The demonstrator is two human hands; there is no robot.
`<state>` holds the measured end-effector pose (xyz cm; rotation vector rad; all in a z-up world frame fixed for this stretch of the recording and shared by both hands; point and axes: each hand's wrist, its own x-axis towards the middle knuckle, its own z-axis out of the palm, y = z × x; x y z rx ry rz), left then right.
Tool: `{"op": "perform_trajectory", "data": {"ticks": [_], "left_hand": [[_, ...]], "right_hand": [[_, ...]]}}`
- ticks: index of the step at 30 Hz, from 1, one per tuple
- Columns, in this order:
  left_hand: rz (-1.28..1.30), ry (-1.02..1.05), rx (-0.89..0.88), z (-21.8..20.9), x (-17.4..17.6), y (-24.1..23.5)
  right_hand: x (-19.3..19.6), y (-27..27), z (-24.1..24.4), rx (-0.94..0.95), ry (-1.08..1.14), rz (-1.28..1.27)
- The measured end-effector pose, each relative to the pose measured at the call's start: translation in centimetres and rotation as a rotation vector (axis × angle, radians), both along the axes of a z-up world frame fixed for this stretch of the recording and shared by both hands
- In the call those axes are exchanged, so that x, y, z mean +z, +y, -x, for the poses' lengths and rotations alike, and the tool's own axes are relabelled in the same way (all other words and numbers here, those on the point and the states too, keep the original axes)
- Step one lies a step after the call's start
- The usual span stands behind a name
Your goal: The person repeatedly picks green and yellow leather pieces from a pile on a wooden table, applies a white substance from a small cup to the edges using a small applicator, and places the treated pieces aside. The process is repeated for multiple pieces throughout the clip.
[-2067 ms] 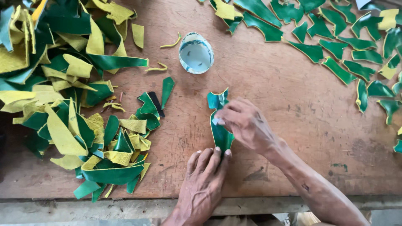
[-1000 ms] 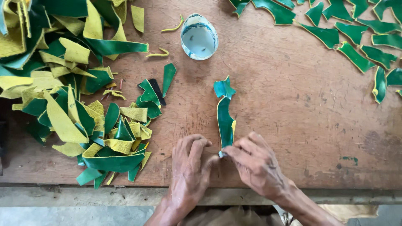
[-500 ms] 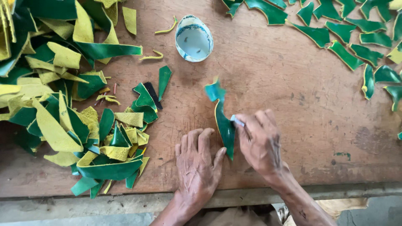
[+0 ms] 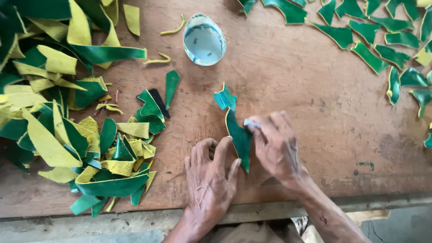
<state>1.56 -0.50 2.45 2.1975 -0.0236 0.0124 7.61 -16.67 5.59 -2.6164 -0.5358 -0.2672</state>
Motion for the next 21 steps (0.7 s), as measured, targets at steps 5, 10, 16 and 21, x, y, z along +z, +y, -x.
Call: {"op": "perform_trajectory", "data": {"ticks": [5, 10, 16, 21], "left_hand": [[-0.024, -0.035, 0.038, -0.3, 0.0, 0.0], [-0.003, -0.042, 0.039, -0.3, -0.1, -0.1], [0.001, -0.092, 0.029, -0.2, -0.1, 0.1], [0.086, -0.148, -0.002, 0.7, -0.8, 1.1]], "right_hand": [[-1.4, -0.3, -0.2, -0.149, -0.012, -0.031], [-2.1, -0.7, 0.7, -0.055, -0.014, -0.118], [-1.1, -0.9, 2.7, 0.126, 0.09, -0.09], [-1.0, -1.6, 5.8, 0.157, 0.159, -0.148]]}}
